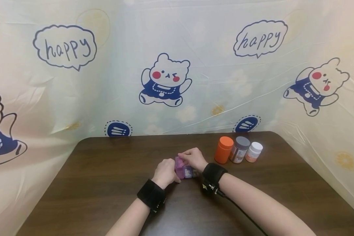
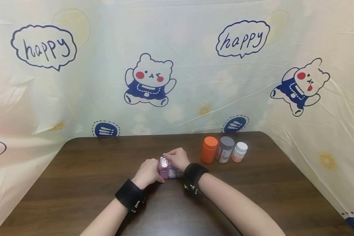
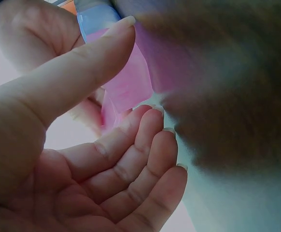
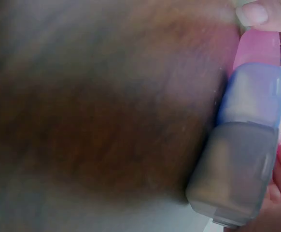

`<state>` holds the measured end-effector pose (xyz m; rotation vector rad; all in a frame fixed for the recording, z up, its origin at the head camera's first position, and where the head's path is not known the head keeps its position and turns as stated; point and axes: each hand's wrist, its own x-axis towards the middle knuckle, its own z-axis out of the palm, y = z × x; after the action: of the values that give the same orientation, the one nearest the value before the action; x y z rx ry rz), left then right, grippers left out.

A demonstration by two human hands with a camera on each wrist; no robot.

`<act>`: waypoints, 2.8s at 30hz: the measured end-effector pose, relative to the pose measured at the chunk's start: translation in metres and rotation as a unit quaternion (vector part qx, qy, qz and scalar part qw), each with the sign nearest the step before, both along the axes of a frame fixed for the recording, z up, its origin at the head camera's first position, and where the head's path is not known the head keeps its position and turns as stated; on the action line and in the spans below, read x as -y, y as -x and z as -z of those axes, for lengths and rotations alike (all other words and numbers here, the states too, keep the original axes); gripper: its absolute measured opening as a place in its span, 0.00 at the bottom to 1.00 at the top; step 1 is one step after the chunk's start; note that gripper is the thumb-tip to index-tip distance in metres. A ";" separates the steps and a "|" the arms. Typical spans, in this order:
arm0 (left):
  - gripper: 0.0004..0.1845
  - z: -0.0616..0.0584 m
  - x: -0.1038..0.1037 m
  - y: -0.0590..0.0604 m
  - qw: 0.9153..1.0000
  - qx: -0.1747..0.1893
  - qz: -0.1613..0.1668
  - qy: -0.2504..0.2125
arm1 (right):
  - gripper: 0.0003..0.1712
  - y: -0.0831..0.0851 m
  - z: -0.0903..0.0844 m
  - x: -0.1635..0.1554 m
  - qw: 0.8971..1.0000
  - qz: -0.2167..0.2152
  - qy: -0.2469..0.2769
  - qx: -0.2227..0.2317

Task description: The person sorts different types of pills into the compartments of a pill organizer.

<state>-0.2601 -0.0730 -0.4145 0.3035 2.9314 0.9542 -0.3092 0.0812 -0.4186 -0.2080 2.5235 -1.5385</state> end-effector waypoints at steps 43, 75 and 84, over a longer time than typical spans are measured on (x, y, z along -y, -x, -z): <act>0.20 -0.013 0.017 -0.031 0.998 0.016 0.041 0.041 | 0.11 -0.087 -0.014 -0.143 0.943 0.050 -0.173 -0.280; 0.24 -0.011 0.035 -0.048 0.997 0.011 0.064 0.039 | 0.38 -0.024 -0.018 -0.239 0.944 0.308 -0.082 -0.086; 0.24 -0.011 0.035 -0.048 0.997 0.010 0.064 0.029 | 0.36 -0.050 -0.031 -0.232 0.939 0.307 -0.102 -0.122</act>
<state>-0.2119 -0.1079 -0.4037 0.4697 2.8745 0.8497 -0.2588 0.3134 -0.3873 0.4970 3.1168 -1.4789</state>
